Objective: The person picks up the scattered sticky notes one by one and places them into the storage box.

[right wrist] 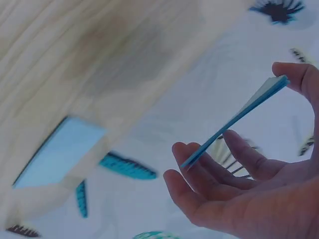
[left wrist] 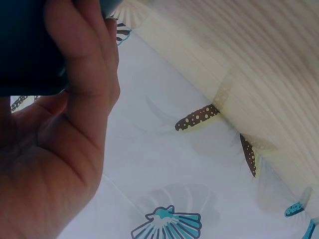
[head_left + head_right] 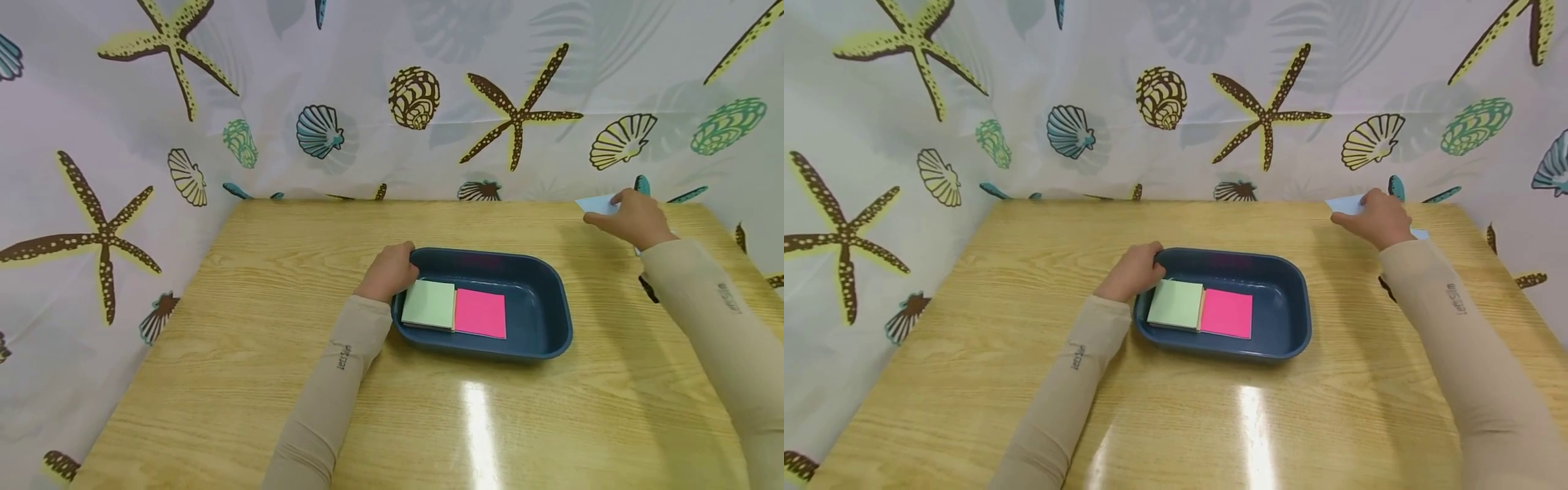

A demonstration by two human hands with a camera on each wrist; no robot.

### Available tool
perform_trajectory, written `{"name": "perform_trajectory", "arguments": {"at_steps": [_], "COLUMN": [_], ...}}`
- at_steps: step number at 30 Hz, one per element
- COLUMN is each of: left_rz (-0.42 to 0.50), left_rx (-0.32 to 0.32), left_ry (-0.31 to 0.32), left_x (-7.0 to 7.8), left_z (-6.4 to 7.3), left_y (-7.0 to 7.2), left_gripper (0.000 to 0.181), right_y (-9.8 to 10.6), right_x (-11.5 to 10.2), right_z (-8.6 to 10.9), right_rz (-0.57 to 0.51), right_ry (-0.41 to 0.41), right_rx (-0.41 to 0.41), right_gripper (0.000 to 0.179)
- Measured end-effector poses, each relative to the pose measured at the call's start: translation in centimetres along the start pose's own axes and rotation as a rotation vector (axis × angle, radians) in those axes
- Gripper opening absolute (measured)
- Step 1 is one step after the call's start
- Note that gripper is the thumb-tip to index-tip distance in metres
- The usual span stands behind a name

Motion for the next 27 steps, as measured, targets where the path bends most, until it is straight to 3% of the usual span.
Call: {"name": "perform_trajectory", "arguments": {"at_steps": [6,10,14,19,23,27], "left_rz": [-0.004,0.007,0.013,0.003,-0.006,-0.007], "left_rx": [0.004,-0.004,-0.006,-0.004,0.001,0.001], "left_ry": [-0.003,0.005,0.010,0.010,0.000,0.000], "left_x": [0.2,0.2,0.1,0.1,0.2,0.2], "left_z": [-0.1,0.0,0.1,0.2,0.1,0.2], "left_y": [0.1,0.0,0.0,0.0,0.0,0.0], "left_gripper": [0.045,0.046,0.047,0.047,0.046,0.045], "right_y": [0.2,0.1,-0.9,-3.8,-6.9,-9.7], "right_x": [-4.9,-8.7,-12.2,-15.3,-16.8,-17.7], "right_z": [3.0,5.4,8.1,11.1,12.7,13.6], "right_rz": [-0.064,-0.035,0.030,0.204,0.384,0.579], "right_ry": [0.075,0.157,0.291,0.444,0.482,0.497], "right_rx": [-0.070,-0.097,-0.168,-0.336,-0.466,-0.531], "right_gripper": [0.082,0.079,0.071,0.071,0.074,0.075]}}
Point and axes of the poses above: each hand's wrist, its own z-axis away from the middle knuckle, its own y-axis out of the back of the hand, x = y × z, the point moved 6 cm from there along -z, towards the middle knuckle, and after that the axes turned 11 degrees about -y, right-handed, at the moved point
